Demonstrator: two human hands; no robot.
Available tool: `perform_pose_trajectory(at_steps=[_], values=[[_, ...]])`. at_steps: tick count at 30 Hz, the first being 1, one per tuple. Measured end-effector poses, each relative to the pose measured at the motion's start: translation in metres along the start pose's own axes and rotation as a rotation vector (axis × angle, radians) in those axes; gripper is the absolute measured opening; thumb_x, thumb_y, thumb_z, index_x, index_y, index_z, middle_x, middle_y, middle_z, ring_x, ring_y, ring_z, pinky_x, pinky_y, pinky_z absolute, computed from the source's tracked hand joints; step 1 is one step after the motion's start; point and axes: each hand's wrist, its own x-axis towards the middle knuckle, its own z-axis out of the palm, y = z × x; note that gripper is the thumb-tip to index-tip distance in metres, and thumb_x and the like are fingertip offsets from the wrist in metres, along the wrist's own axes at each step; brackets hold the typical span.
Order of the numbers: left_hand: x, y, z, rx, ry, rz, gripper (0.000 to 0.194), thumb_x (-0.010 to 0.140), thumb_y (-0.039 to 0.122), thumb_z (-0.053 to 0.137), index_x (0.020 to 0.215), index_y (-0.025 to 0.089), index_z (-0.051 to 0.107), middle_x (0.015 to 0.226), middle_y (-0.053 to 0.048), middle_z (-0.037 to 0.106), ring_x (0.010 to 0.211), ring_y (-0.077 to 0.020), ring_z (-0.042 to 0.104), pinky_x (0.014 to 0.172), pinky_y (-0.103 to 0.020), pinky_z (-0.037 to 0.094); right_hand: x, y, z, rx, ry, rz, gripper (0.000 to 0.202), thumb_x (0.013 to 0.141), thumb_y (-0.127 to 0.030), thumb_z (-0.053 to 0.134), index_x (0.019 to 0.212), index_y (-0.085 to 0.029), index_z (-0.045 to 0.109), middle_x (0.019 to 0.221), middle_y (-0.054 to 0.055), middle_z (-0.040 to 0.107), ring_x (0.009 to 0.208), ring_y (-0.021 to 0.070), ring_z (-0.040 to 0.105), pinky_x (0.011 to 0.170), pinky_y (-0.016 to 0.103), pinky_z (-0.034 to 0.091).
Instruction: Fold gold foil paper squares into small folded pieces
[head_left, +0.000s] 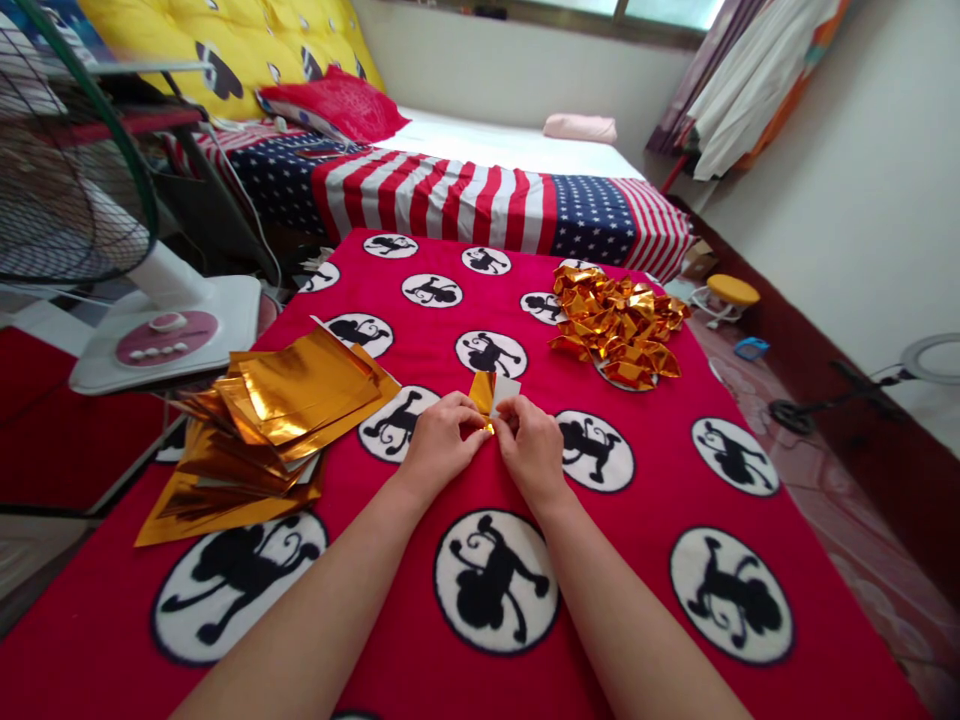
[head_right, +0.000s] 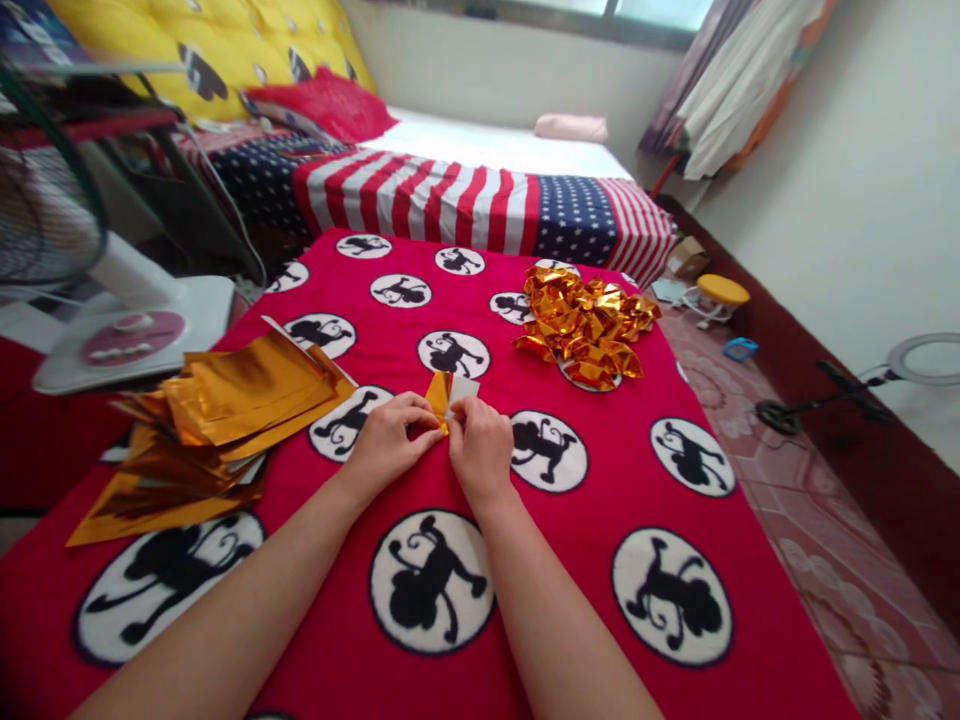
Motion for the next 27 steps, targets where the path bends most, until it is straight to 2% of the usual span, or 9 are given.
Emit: perform_pose_trajectory(at_steps=[8,18,24,27], values=[[-0.0024,-0.0008,-0.0002,-0.027,-0.006,0.033,0.009,0.077,0.014,0.070,0.083,0.020,0.071,0.087,-0.002,0.065,0.080,-0.0146,0.062,0.076,-0.028,0.050,0.0007,-0.0023,0.0003,-0.036,-0.002,0.013,0.003,0.084,-0.019,0.057,0.086,-0.020,0.058,0.083,0.001,0.069,0.073,0.0167,0.060,0.069,0.029,0.035],[-0.0036,-0.0032,0.0030,0.017,-0.002,0.053,0.010,0.080,0.017,0.069,0.084,0.021,0.076,0.088,-0.003,0.065,0.082,-0.0151,0.061,0.078,-0.029,0.050,0.0003,-0.0016,0.0029,-0.028,0.007,0.018,0.002,0.085,-0.018,0.055,0.085,-0.020,0.056,0.083,0.002,0.066,0.074,0.0174,0.059,0.070,0.029,0.036],[-0.0037,-0.0032,0.0029,0.018,0.006,0.035,0.009,0.078,0.018,0.071,0.084,0.021,0.077,0.088,-0.003,0.065,0.083,-0.0157,0.062,0.079,-0.030,0.050,-0.0003,0.0028,0.0015,0.020,0.066,0.076,0.004,0.085,-0.017,0.052,0.087,-0.020,0.055,0.086,0.004,0.064,0.079,0.0187,0.058,0.070,0.029,0.039],[-0.0034,-0.0032,0.0025,0.020,0.004,0.035,0.010,0.078,0.018,0.071,0.084,0.021,0.077,0.088,-0.003,0.065,0.082,-0.0158,0.062,0.079,-0.030,0.050,-0.0016,0.0033,-0.0007,0.035,0.043,0.064,0.005,0.084,-0.019,0.056,0.089,-0.020,0.056,0.085,0.003,0.063,0.077,0.0181,0.057,0.070,0.029,0.039]])
